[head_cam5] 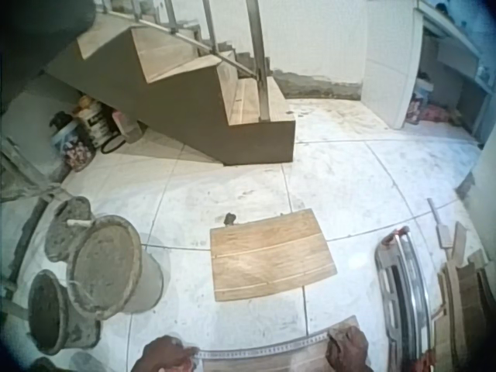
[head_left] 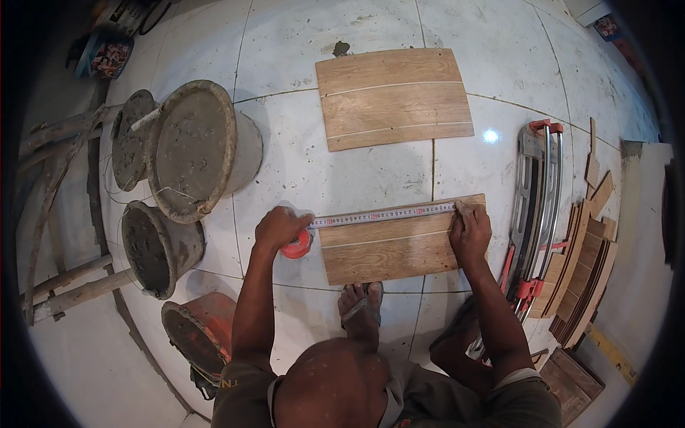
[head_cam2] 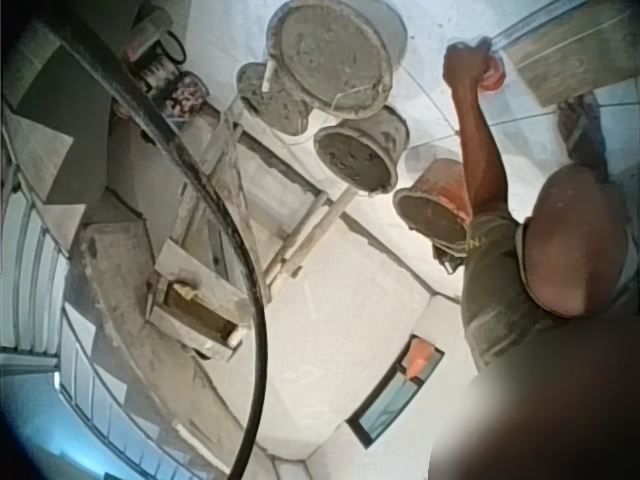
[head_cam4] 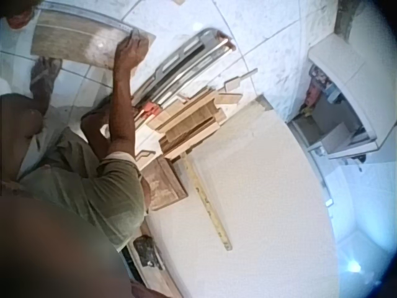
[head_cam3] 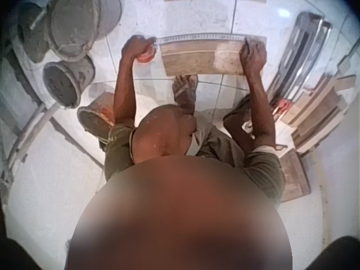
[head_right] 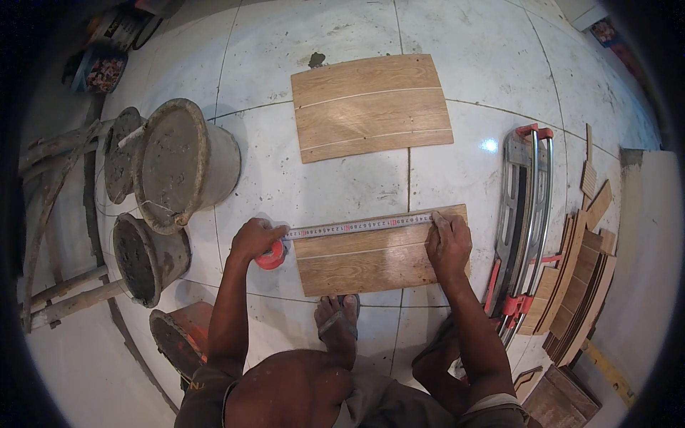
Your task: Measuring ceramic tiles with a tape measure and pencil, then cutting them to size using a manual tile cutter.
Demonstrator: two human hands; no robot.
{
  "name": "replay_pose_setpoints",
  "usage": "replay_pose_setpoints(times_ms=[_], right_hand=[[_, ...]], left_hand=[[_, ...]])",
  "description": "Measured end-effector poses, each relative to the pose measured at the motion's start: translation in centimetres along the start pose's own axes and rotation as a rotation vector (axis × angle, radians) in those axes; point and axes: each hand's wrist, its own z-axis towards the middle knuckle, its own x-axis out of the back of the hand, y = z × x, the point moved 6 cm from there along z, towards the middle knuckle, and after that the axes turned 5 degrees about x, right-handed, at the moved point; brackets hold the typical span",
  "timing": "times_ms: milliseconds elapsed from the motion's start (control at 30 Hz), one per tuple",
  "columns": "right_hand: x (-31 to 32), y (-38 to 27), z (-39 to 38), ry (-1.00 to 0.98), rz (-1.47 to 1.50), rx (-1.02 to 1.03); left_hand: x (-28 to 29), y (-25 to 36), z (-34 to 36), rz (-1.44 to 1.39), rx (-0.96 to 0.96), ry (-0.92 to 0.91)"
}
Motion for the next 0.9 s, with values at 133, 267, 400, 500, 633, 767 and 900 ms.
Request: replay_pose_setpoints(times_ms=[133,267,400,500,633,767,900], right_hand=[[-0.26,0.14,-0.2,-0.032,-0.022,-0.026],[-0.34,0.16,-0.23,-0.023,-0.039,-0.018],[-0.34,0.18,-0.22,-0.024,-0.023,-0.012],[-0.4,0.31,-0.24,-0.035,-0.021,-0.038],[-0.36,0.31,-0.23,-0.027,0.013,-0.039],[-0.33,0.33,-0.26,-0.024,0.022,-0.048],[-0.36,0.35,-0.29,-0.021,0.029,-0.052]], left_hand=[[-0.2,-0.32,0.32,-0.018,-0.01,0.005],[-0.48,-0.48,0.71,-0.006,-0.053,0.007],[-0.34,-0.55,0.66,-0.064,-0.057,0.026],[-0.31,-0.47,0.56,-0.059,-0.037,-0.008],[-0.12,-0.16,0.48,-0.043,-0.054,-0.044],[-0.18,0.1,0.44,-0.035,-0.049,-0.052],[-0.14,0.25,0.42,0.006,-0.024,-0.041]])
